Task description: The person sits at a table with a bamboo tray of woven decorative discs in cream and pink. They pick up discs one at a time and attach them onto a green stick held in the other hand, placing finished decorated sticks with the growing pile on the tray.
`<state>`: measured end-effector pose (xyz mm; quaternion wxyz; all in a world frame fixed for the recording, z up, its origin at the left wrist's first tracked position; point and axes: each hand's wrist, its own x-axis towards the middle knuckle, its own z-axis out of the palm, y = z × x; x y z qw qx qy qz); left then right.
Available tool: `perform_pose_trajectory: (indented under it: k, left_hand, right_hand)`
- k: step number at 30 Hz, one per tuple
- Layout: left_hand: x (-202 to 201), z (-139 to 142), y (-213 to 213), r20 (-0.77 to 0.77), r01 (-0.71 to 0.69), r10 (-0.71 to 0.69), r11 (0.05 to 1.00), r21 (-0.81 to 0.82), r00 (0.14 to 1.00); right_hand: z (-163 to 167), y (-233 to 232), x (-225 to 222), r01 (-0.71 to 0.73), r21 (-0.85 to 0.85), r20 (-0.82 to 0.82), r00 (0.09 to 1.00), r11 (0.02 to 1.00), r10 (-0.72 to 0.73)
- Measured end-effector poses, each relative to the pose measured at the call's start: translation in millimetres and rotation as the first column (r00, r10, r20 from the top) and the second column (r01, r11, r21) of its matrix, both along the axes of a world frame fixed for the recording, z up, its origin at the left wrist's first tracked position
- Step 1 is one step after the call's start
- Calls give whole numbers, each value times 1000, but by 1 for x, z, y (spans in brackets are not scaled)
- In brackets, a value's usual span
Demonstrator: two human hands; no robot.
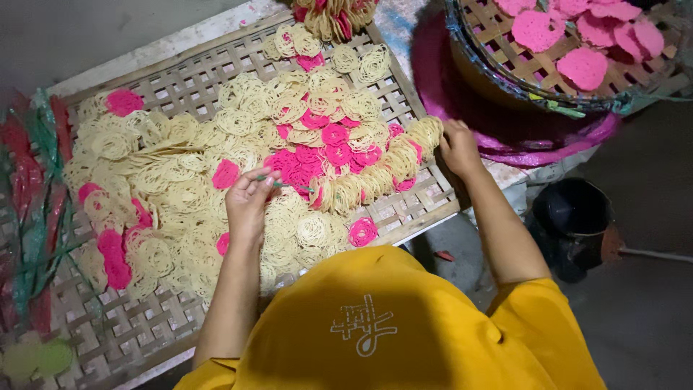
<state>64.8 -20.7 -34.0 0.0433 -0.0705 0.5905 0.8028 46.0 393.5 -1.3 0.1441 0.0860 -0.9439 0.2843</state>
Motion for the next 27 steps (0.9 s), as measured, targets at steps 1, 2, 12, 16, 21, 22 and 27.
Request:
perform_pose_trajectory:
  k: [1,2,12,16,21,22,27]
  left_hand:
    - [1,0,-1,4,-11,11,1000,-1,1000]
    - [3,0,-1,8,-22,22,1000,-1,1000]
    - [-14,4,-5,10,-198,198,970,142,980]
    - [-23,3,-1,46,-216,211,963,162,976]
    - [-21,-2,2,113,-225,215,971,83,970]
    - [-18,-4,2,83,-211,203,972,106,976]
    - [0,-6,-2,-63,-90,106,972,216,992]
  right_hand:
    - [0,-1,0,26,73,11,1000,997,-27]
    - [0,-1,0,51,146,20,998,988,-55]
    - [48,42,39,74,-103,-85,993,992,-83]
    - [16,43,43,117,-352,57,993,929,-103]
    - [-15,28,49,245,-756,267,962,606,-56]
    - [-16,28,52,261,-823,289,957,504,-25]
    - [-15,17,47,317,-885,344,939,340,21]
